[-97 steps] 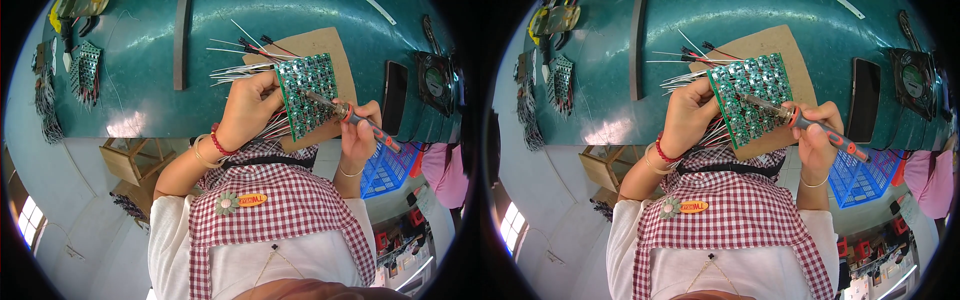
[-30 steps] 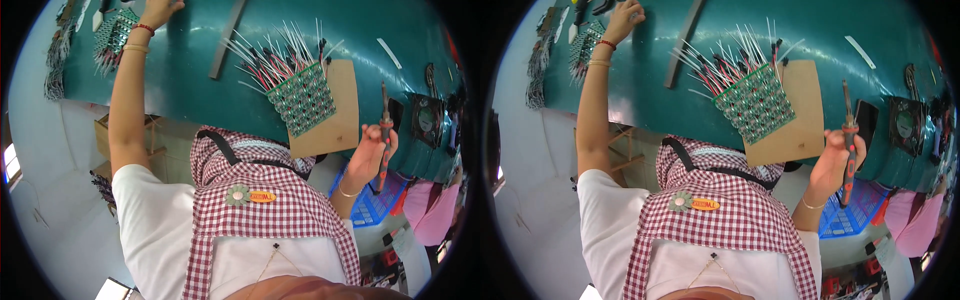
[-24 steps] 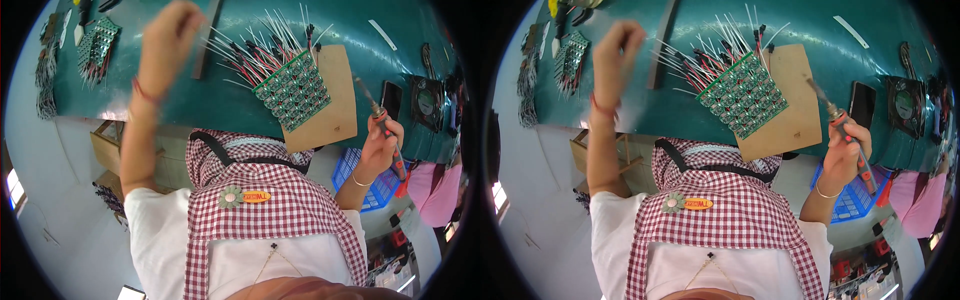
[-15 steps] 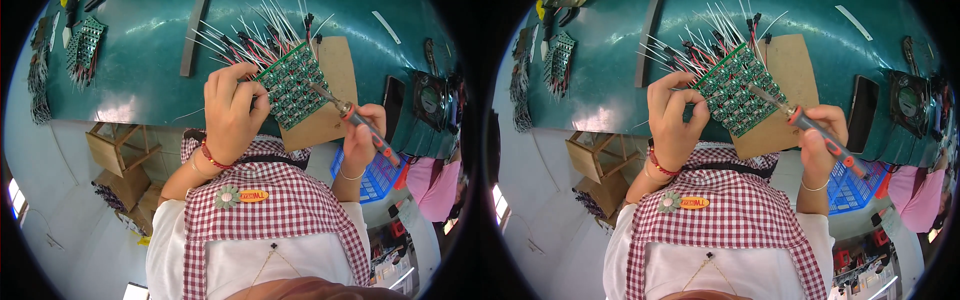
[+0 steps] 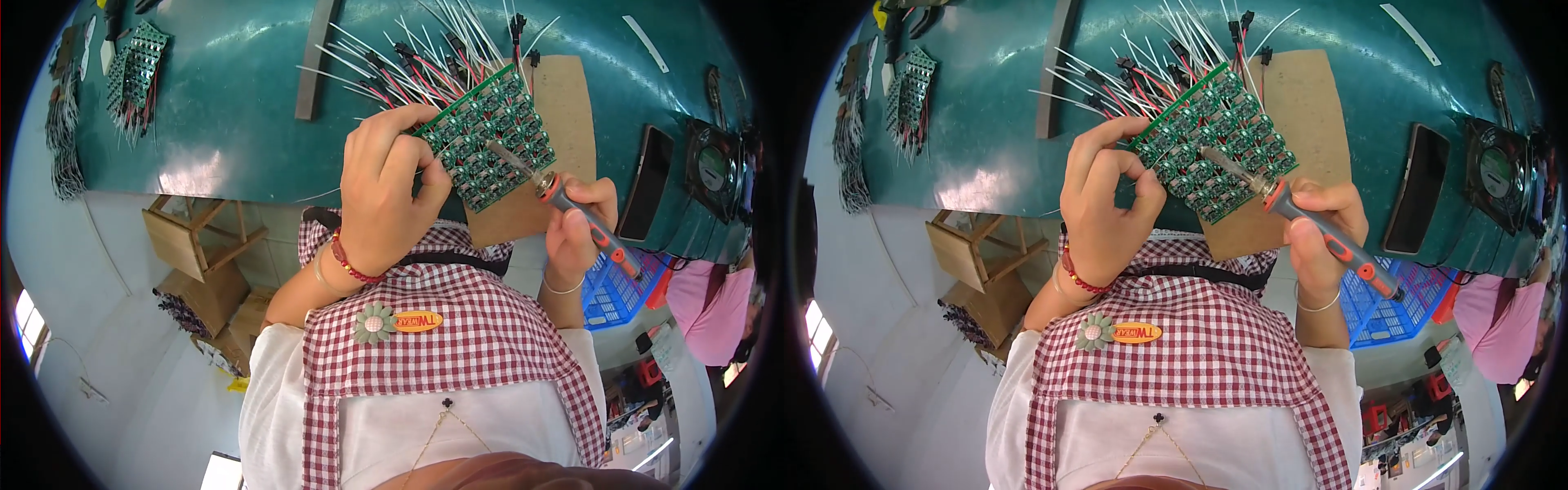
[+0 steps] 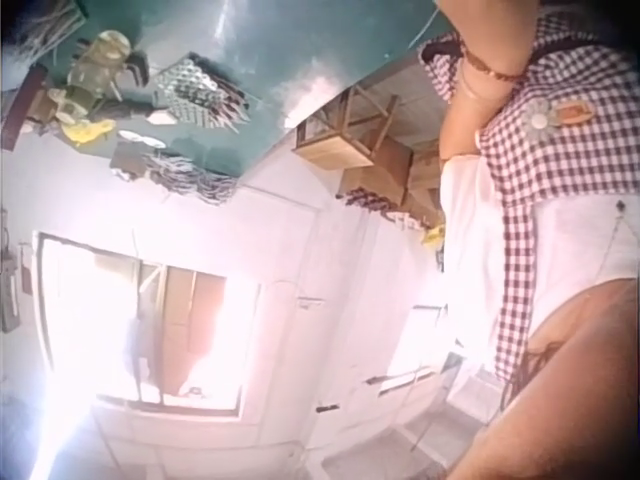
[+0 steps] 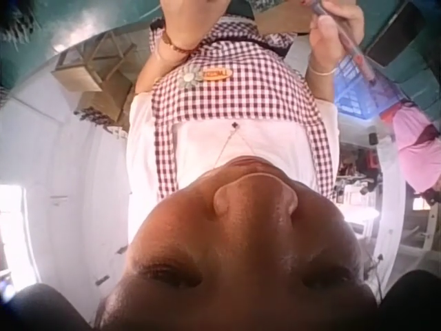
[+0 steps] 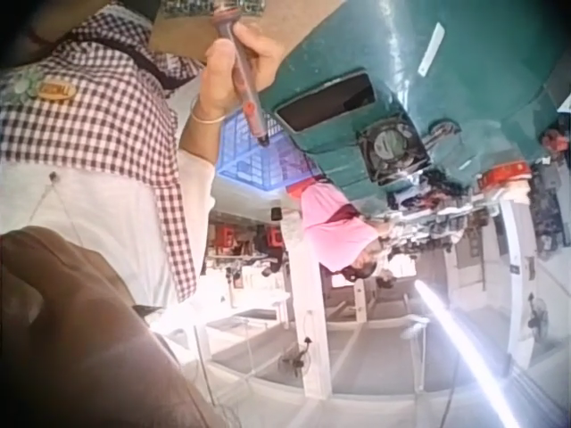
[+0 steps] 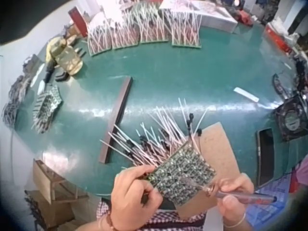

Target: The person solders wires and components onto a green circuit board using a soldering iron.

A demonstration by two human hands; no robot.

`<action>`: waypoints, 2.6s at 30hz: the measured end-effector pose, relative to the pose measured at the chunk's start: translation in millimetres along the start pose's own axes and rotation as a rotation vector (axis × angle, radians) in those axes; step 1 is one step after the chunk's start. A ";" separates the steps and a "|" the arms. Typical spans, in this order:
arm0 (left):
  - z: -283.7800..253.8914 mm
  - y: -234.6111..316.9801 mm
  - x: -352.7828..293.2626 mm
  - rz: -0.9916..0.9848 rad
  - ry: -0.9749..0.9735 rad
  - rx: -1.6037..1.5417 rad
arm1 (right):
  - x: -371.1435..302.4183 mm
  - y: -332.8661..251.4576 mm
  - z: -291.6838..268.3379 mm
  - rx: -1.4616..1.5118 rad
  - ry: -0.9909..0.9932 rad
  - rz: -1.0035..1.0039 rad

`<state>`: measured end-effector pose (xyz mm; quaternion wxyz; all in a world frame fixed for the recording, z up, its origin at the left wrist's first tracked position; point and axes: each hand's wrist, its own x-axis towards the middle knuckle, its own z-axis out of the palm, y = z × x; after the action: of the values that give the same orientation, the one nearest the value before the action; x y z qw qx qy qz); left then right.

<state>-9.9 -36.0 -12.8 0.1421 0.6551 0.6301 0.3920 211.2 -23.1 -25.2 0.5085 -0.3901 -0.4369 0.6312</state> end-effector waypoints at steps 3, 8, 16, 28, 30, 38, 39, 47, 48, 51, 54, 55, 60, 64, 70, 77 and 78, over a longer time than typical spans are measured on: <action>-0.9 -0.3 -0.9 0.006 -0.001 -0.016 | 2.9 1.6 3.1 -0.031 0.039 -0.025; -1.0 -0.8 -1.7 -0.007 -0.001 -0.040 | 8.5 1.3 0.7 -0.028 -0.008 -0.104; -9.4 5.9 -0.6 0.010 -0.028 0.046 | 9.5 -3.3 -2.9 -0.027 0.036 -0.118; -5.3 14.4 -2.0 0.011 -0.094 0.105 | 6.3 1.6 -9.0 -0.043 -0.009 -0.134; -5.2 15.0 -2.0 0.010 -0.092 0.107 | 5.9 0.3 -8.7 -0.034 -0.005 -0.135; -3.0 8.3 5.0 0.009 -0.036 0.146 | 3.3 -1.1 -2.5 -0.104 0.008 -0.135; -1.9 9.6 5.8 0.014 -0.035 0.148 | 2.7 -1.6 -2.0 -0.102 0.009 -0.139; 0.6 9.2 9.0 -0.011 -0.030 0.139 | 1.4 -1.1 4.9 -0.137 0.032 -0.141; -1.2 10.3 9.2 -0.011 -0.031 0.139 | 0.4 -0.5 4.1 -0.138 0.033 -0.140; -9.8 9.3 8.5 -0.014 -0.021 0.129 | -1.9 1.7 -1.0 -0.116 0.064 -0.187; -22.0 -0.1 4.9 -0.099 0.067 -0.025 | -1.4 3.8 -7.3 -0.061 0.187 -0.202; -29.2 -0.9 4.1 -0.100 0.067 -0.023 | -0.5 3.8 -9.1 -0.060 0.199 -0.217; -62.6 35.6 -5.4 -0.093 0.456 -0.941 | 2.6 -3.4 -9.7 -0.055 0.244 -0.214; -102.8 83.2 5.9 0.365 0.678 -1.360 | 11.8 0.0 -18.2 -0.080 0.287 -0.259; -70.9 98.6 43.2 0.901 0.810 -0.896 | 18.3 9.7 -25.8 -0.214 0.216 -0.357; -59.8 95.0 36.0 0.977 0.704 -1.282 | 3.1 10.2 -20.7 -0.518 0.262 -0.275; -60.4 96.7 35.0 0.892 0.653 -1.341 | 1.3 9.0 -23.0 -0.520 0.263 -0.275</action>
<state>13.8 -37.9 104.1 0.1433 0.4738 -0.0404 0.8680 229.8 -19.2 -40.9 0.5244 -0.5225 -0.5627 0.3678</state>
